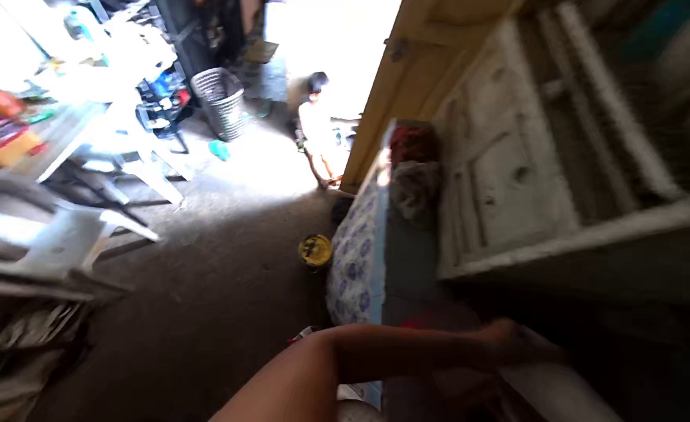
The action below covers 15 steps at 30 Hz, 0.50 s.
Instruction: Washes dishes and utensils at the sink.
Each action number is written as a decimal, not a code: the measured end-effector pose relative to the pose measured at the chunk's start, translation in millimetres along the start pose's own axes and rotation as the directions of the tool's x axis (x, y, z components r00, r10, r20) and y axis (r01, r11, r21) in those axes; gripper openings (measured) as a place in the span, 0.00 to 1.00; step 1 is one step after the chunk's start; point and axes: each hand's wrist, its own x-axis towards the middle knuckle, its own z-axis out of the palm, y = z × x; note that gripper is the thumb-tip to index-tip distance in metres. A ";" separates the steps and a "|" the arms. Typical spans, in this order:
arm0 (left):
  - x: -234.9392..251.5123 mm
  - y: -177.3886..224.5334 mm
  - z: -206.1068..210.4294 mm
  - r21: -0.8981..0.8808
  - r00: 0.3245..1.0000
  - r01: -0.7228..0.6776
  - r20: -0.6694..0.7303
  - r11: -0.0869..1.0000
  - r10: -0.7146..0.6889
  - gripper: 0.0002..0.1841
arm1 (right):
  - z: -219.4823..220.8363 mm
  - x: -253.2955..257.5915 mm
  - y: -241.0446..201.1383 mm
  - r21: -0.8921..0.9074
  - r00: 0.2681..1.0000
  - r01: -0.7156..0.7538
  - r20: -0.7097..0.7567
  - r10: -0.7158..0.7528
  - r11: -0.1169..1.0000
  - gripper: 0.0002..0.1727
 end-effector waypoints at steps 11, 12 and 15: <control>30.1 -63.7 -38.2 0.947 0.969 -0.145 0.194 0.285 -0.151 0.31 | -25.3 34.7 46.9 0.770 0.877 -0.064 -0.260 0.403 0.635 0.13; 26.8 -73.6 -38.5 0.949 0.952 -0.212 0.254 0.232 -0.169 0.31 | -28.8 35.8 47.0 0.748 0.875 -0.071 -0.271 0.401 0.660 0.13; 16.7 -88.6 -34.4 0.937 0.921 -0.304 0.336 0.175 -0.198 0.31 | -41.2 37.0 45.5 0.580 0.876 -0.113 -0.326 0.357 0.807 0.17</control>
